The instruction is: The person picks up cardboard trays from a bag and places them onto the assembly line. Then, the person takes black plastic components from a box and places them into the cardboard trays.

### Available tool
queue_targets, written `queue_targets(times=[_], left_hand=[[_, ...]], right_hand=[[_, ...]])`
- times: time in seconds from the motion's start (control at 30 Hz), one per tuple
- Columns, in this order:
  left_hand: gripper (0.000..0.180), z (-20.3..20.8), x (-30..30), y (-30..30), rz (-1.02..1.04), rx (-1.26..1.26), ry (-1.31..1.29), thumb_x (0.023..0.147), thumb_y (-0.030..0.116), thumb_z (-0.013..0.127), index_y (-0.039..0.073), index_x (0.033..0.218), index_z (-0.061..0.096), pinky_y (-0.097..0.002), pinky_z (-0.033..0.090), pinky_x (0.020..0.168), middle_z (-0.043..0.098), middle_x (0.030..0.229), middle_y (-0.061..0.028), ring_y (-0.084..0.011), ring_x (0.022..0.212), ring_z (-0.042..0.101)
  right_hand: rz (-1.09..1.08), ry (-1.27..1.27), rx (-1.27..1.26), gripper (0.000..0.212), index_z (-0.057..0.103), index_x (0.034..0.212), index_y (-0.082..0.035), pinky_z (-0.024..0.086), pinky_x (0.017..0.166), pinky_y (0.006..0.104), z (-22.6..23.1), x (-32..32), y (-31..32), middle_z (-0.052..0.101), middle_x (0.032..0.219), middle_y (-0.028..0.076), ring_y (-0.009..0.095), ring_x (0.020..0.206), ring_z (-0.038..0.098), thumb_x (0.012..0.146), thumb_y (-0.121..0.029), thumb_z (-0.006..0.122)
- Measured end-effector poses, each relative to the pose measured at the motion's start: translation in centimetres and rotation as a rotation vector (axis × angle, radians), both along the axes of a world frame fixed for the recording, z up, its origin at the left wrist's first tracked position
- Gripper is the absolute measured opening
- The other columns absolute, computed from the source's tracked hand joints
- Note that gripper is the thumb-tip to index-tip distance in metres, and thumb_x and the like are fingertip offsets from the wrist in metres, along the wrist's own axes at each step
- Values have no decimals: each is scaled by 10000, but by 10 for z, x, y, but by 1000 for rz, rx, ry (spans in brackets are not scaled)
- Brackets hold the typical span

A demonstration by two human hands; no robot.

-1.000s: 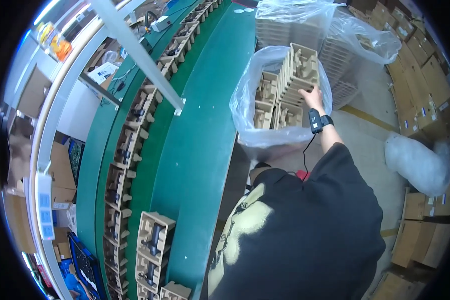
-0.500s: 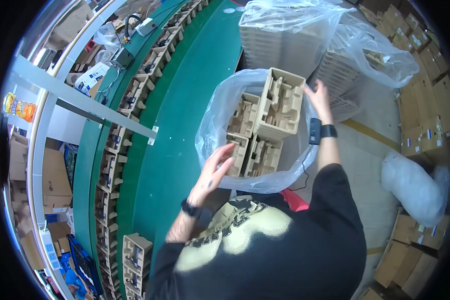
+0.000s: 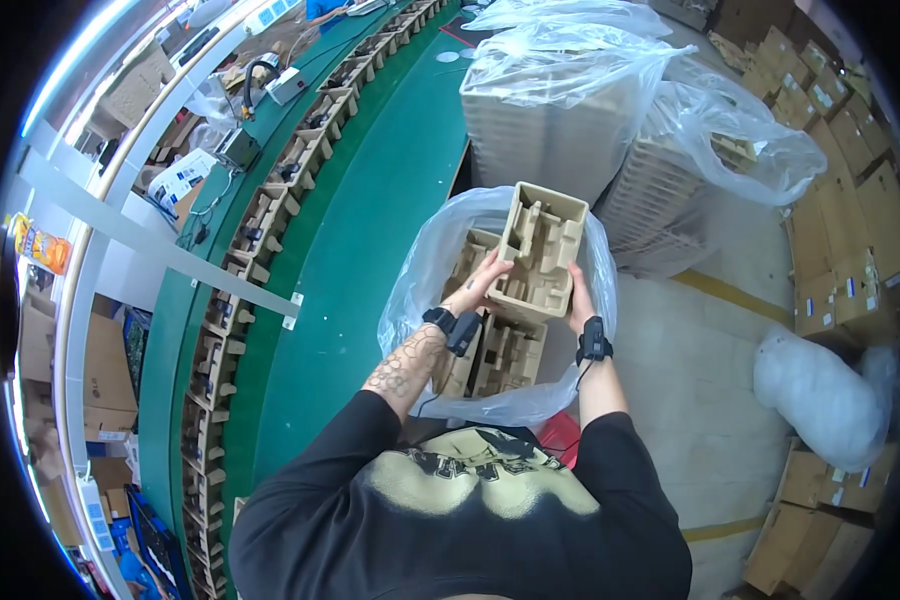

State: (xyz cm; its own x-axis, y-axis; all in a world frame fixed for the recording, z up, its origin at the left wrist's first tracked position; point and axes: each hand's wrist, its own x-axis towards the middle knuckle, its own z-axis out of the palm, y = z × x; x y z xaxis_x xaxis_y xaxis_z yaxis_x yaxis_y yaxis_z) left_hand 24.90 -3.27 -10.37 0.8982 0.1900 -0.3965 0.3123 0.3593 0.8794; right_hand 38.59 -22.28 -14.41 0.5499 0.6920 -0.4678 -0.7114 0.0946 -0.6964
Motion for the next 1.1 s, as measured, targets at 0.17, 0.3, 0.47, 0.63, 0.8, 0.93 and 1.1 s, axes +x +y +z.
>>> queue_targets(times=[0.17, 0.3, 0.47, 0.63, 0.8, 0.93, 1.1], left_hand=[[840, 133, -91, 11, 84, 167, -299, 830, 482, 618, 114, 1478, 232, -397, 284, 1083, 307, 1464, -156, -279, 1337, 321], [807, 260, -187, 30, 37, 721, -308, 801, 432, 661, 46, 1428, 330, -354, 265, 1093, 384, 1421, -131, -258, 1288, 393], [732, 294, -347, 80, 253, 418, -157, 782, 432, 666, 29, 1352, 443, -327, 408, 981, 515, 1298, -97, -204, 1143, 516], [570, 223, -451, 76, 629, 386, 298, 826, 471, 619, 47, 1206, 598, -300, 461, 883, 615, 1165, -40, -148, 1016, 572], [527, 140, -495, 66, 915, 366, 375, 852, 460, 620, 52, 1187, 617, -286, 449, 893, 647, 1108, -41, -132, 995, 581], [457, 126, -487, 43, 1444, 783, 295, 822, 449, 671, 26, 993, 648, -313, 480, 812, 671, 984, -45, -152, 871, 605], [447, 105, -436, 11, 1785, 946, 694, 713, 434, 761, 38, 840, 596, -341, 492, 668, 633, 799, -119, -213, 702, 599]], right_hand=[[75, -229, -5, 792, 329, 1412, -40, 296, 1091, 378, 118, -71, -10, 423, 1411, 87, 231, 1284, 405, 864, -568, 553], [333, -436, 335, 800, 281, 1430, -40, 286, 1096, 427, 169, -117, -7, 376, 1441, 95, 255, 1318, 364, 865, -523, 578], [931, -168, 608, 801, 237, 1453, -64, 306, 1073, 509, 205, -186, 90, 293, 1488, 115, 267, 1365, 297, 875, -511, 566], [1447, 446, 335, 646, 334, 1415, -107, 457, 922, 436, 190, -242, 152, 440, 1372, 176, 271, 1238, 465, 905, -437, 555], [909, -1245, 239, 393, 610, 1166, -39, 494, 760, 350, 177, -240, 248, 640, 1045, 144, 232, 894, 615, 891, -319, 609], [545, -1784, 754, 323, 635, 1051, -25, 462, 598, 264, 178, -298, 353, 611, 737, 37, 127, 649, 569, 872, -294, 621], [1099, -1473, 504, 222, 595, 867, -14, 383, 399, 278, 143, -329, 413, 527, 605, 18, 96, 431, 453, 859, -235, 575]])
